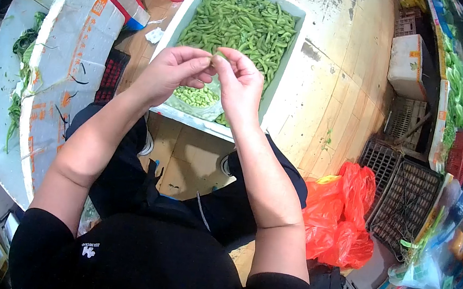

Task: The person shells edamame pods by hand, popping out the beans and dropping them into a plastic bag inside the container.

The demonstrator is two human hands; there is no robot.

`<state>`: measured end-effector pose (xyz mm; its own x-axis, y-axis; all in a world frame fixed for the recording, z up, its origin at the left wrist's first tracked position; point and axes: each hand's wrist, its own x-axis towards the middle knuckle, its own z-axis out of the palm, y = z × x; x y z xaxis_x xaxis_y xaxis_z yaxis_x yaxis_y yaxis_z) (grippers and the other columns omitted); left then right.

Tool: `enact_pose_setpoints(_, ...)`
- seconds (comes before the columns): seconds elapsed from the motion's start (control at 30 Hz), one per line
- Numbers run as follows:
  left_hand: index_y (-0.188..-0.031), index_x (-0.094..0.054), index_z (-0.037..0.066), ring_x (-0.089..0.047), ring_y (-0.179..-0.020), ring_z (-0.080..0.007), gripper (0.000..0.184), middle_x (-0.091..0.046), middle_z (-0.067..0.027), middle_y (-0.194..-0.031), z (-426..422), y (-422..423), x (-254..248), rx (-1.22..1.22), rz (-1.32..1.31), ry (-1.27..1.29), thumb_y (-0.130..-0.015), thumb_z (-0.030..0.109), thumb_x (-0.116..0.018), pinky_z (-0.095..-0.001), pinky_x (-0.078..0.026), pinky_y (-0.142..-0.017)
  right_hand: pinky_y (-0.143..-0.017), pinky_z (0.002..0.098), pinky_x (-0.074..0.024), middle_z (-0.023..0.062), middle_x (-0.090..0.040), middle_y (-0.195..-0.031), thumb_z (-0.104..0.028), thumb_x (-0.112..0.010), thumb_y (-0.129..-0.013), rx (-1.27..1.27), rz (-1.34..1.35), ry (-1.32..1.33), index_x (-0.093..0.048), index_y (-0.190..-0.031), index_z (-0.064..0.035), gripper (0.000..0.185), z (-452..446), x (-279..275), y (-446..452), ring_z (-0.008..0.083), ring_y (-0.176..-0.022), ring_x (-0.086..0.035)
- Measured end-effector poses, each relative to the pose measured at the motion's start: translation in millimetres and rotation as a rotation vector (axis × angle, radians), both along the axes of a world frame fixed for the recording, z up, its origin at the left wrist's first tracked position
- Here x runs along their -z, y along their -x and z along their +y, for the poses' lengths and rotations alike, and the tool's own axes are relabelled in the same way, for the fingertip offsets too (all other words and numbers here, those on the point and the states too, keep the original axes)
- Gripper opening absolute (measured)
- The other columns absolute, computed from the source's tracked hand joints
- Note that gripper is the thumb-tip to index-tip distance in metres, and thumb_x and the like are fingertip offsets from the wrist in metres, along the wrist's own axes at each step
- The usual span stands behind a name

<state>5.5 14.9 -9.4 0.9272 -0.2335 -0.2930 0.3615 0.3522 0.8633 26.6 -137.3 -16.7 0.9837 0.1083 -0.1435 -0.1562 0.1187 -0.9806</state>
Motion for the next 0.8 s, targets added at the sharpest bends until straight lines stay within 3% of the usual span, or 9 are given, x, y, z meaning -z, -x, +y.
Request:
enact_pose_setpoints(0.17,-0.105,-0.059,0.0,-0.063,-0.084,-0.0133,0.025,-0.064,-0.0079,-0.096,-3.9,6.8,7.3,0.079,0.017,-0.065,-0.089,0.02,-0.058,-0.0248,-0.052,-0.072,-0.059,0.0189,-0.0421,-0.001,-0.062,-0.084,-0.014,-0.062,-0.086,0.137,0.188,-0.247,-0.062,-0.105,-0.0039,0.021,-5.8,-11.6,-10.6,0.0061,-0.069,-0.053)
enact_pose_setpoints(0.27,-0.108,-0.059,0.001,-0.062,-0.084,-0.0123,0.027,-0.064,-0.0066,-0.097,-5.3,5.2,1.7,-0.033,0.017,-0.074,-0.088,0.019,-0.06,-0.0242,-0.051,-0.073,-0.059,0.0179,-0.041,-0.0017,-0.061,-0.082,-0.015,-0.063,-0.086,0.032,0.246,-0.303,-0.064,-0.103,-0.0039,0.02,-13.7,-8.3,-12.2,0.0051,-0.07,-0.052)
enact_pose_setpoints(0.5,-0.113,-0.06,0.002,-0.059,-0.082,-0.009,0.033,-0.064,-0.0036,-0.097,-4.1,2.6,9.3,-0.081,-0.222,-0.149,-0.083,0.013,-0.066,-0.0226,-0.05,-0.07,-0.063,0.0186,-0.041,0.0011,-0.066,-0.091,-0.014,-0.064,-0.085,-0.129,0.19,-0.165,-0.065,-0.105,-0.0033,0.022,-7.0,-2.2,-1.2,0.0053,-0.077,-0.055)
enact_pose_setpoints(0.8,-0.097,-0.067,0.0,-0.06,-0.071,-0.0081,0.019,-0.062,-0.0048,-0.086,-4.0,4.0,5.0,-0.164,-0.337,-0.399,-0.082,0.01,-0.066,-0.0191,-0.05,-0.056,-0.066,0.0208,-0.0452,0.0034,-0.067,-0.089,-0.012,-0.063,-0.085,-0.202,0.073,-0.082,-0.066,-0.104,-0.002,0.021,-11.0,-7.8,-1.9,0.0064,-0.077,-0.058)
